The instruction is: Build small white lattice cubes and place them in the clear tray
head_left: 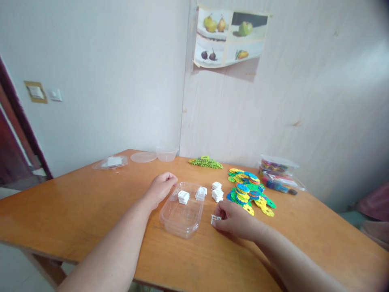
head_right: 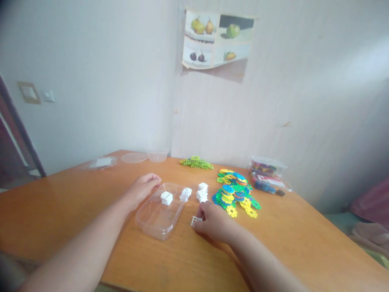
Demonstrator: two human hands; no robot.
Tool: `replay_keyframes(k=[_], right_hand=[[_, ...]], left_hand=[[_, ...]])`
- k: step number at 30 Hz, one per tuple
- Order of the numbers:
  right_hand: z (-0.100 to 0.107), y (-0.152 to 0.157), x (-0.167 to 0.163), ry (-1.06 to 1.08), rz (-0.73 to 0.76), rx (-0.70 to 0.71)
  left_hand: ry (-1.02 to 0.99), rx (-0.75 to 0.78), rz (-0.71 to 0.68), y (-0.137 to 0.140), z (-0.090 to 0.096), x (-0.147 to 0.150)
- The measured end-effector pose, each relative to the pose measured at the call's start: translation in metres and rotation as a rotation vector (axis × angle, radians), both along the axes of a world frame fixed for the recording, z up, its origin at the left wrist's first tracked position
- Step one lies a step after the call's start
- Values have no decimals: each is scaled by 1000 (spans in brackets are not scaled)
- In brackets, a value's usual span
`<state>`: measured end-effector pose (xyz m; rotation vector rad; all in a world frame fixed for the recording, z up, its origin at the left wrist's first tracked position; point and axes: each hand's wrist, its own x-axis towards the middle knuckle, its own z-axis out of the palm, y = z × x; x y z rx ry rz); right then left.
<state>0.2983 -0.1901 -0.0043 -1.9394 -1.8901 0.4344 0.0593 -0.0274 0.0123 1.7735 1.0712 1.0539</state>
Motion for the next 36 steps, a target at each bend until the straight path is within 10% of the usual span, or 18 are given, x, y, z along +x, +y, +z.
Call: replay_keyframes(k=[13, 27, 36], right_hand=[[-4, 1, 2, 222, 37, 112], [11, 3, -9, 1164, -121, 181], [24, -7, -15, 1153, -103, 253]], left_hand=[[-34, -174, -210, -17, 6, 2], [57, 54, -77, -28, 20, 3], [190, 183, -173, -48, 46, 21]])
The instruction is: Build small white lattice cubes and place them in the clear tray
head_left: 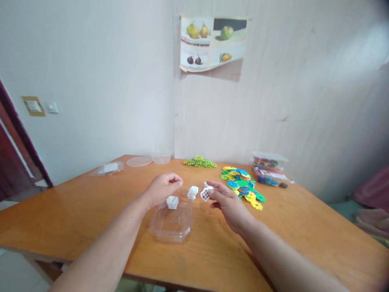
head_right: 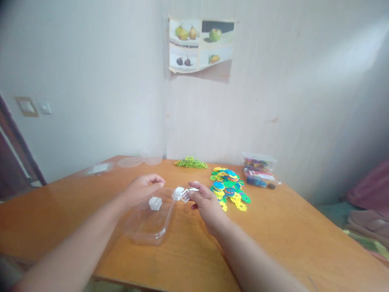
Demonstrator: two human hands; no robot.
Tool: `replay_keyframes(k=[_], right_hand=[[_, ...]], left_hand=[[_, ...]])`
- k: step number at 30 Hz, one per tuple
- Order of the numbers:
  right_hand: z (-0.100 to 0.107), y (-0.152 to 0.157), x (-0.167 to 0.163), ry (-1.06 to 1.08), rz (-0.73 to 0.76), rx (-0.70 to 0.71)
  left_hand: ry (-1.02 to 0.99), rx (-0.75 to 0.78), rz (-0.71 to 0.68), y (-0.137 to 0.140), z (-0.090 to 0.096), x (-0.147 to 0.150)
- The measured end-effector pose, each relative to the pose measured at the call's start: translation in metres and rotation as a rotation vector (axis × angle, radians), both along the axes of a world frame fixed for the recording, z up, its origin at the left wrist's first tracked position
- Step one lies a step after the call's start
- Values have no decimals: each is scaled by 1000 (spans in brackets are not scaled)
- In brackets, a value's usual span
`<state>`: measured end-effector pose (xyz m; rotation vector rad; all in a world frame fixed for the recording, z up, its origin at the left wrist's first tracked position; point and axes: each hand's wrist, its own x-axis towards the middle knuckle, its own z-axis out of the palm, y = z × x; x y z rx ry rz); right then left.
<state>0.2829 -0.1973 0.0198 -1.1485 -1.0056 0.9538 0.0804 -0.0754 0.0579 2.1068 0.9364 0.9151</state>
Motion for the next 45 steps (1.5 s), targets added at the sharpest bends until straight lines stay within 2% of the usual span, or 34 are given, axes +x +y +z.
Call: replay_keyframes(k=[6, 11, 14, 18, 23, 27, 32, 35, 37, 42, 45], right_hand=[[3, -3, -5, 1, -43, 161], [5, -5, -4, 17, -57, 213], [5, -5, -3, -18, -52, 222], [0, -3, 0, -217, 4, 288], [-4, -5, 0, -594, -104, 366], [-1, -9, 0, -820, -111, 462], [-1, -11, 0, -970, -150, 521], [-1, -11, -4, -959, -148, 531], [-1, -12, -6, -892, -126, 489], [5, -14, -9, -480, 22, 259], [8, -15, -8, -250, 138, 176]], left_hand=[[118, 63, -156, -25, 28, 22], [162, 10, -260, -39, 31, 39], [155, -44, -247, -42, 31, 44], [120, -118, -250, -42, 30, 41], [115, -148, -268, -40, 29, 33], [153, -146, -259, -42, 28, 27], [150, -173, -230, -46, 27, 23], [127, -219, -198, -48, 28, 22], [90, -244, -213, -49, 28, 21], [-86, -233, -263, -48, 26, 21], [-102, -225, -314, -48, 24, 22]])
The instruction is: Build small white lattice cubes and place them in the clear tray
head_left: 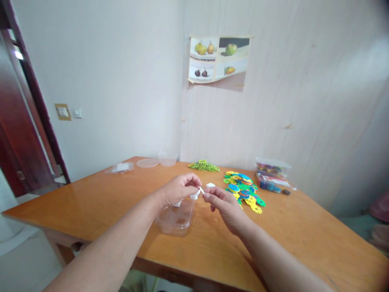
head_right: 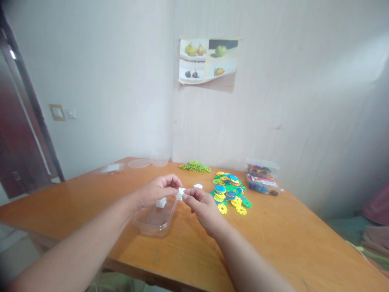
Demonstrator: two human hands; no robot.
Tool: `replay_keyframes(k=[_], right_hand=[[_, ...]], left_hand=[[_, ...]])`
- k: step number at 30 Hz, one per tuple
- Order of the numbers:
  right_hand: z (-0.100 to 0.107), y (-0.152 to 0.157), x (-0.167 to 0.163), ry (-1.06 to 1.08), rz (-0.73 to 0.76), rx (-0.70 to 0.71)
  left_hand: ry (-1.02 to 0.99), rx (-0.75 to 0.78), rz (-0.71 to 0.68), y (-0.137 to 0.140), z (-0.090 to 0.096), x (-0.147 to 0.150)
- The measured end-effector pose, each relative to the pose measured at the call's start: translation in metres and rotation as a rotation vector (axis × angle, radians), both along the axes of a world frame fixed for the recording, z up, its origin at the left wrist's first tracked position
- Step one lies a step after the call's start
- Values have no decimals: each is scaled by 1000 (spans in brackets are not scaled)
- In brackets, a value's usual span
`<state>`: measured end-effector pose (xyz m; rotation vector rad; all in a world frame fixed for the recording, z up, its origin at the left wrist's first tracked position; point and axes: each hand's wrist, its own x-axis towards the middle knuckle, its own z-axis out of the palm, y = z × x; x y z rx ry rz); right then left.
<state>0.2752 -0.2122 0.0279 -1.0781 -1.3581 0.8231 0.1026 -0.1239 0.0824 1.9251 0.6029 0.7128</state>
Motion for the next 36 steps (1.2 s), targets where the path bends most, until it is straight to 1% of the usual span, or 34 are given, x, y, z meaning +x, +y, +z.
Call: replay_keyframes(k=[3, 5, 7, 10, 12, 16, 23, 27, 32, 34, 36], right_hand=[[0, 0, 1, 116, 67, -53], [-2, 2, 2, 64, 9, -28], [-5, 3, 2, -102, -138, 89], [-9, 4, 0, -407, -337, 319], [-10, 2, -1, -559, -404, 412], [-8, -2, -2, -732, -472, 494], [-7, -4, -3, -847, -566, 513], [-7, -4, -5, -824, -566, 494], [-6, -3, -5, -757, -539, 426], [-6, -2, -2, -738, -521, 409], [-8, 1, 1, -735, -503, 404]], left_hand=[[-2, 29, 13, -2, -1, 1], [10, 30, 59, -3, -1, 2], [20, 3, 105, -4, -1, 3], [3, -35, 164, -4, -3, 4], [-8, -50, 175, -5, -4, 5], [-21, -92, 160, -8, -5, 6], [-43, -119, 202, -15, 0, 7], [-34, -120, 211, -18, -1, 8], [-45, -99, 161, -18, -2, 3], [-95, -52, 203, -9, -3, -3], [-192, 33, 339, 6, -6, -11]])
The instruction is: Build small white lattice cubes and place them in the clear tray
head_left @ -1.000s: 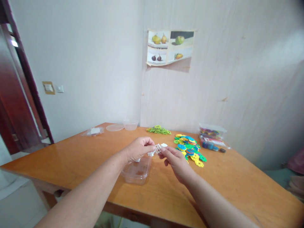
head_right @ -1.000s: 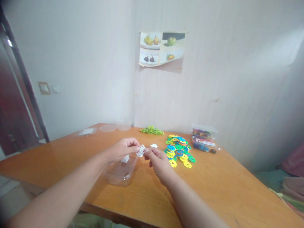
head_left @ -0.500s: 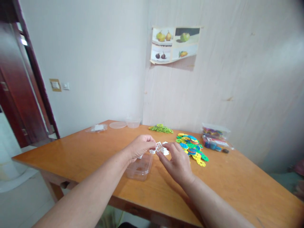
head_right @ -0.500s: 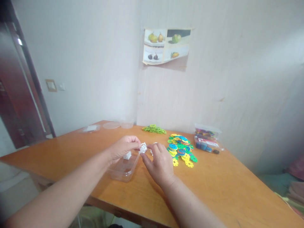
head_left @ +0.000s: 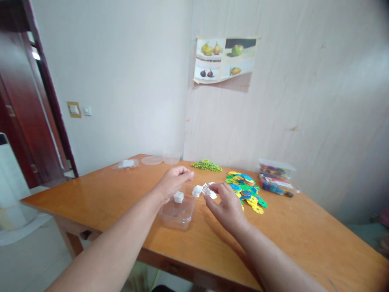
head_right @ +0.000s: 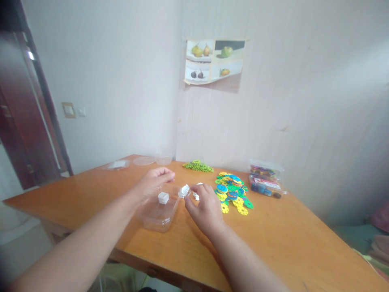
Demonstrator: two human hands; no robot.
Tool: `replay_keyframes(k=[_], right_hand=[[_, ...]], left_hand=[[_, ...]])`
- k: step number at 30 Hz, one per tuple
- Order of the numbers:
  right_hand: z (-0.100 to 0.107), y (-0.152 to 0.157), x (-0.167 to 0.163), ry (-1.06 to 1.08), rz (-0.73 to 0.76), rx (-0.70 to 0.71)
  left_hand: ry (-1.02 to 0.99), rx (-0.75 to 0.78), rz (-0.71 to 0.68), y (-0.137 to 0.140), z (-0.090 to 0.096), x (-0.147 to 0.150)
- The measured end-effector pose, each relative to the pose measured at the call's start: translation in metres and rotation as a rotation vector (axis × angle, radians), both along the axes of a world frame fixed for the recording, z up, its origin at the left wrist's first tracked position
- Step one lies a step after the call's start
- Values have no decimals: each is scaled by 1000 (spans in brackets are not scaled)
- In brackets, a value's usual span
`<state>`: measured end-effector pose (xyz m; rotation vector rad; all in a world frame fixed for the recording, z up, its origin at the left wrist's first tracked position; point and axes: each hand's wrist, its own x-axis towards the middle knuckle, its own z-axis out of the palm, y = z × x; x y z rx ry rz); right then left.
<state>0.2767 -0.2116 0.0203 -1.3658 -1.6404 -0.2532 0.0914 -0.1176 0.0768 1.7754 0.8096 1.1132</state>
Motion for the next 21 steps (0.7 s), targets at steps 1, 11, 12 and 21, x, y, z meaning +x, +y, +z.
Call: replay_keyframes(k=[1, 11, 12, 21], right_hand=[[-1, 2, 2, -4, 7, -5], [18, 16, -17, -101, 43, -246], [24, 18, -21, -140, 39, -301], [42, 61, -60, -501, -52, -585]], left_hand=[[-46, 27, 66, 9, -3, -5], [-421, -148, 361, 67, -73, -26], [-415, -164, 358, 68, -78, -27], [-293, -174, 280, 71, -86, -27]])
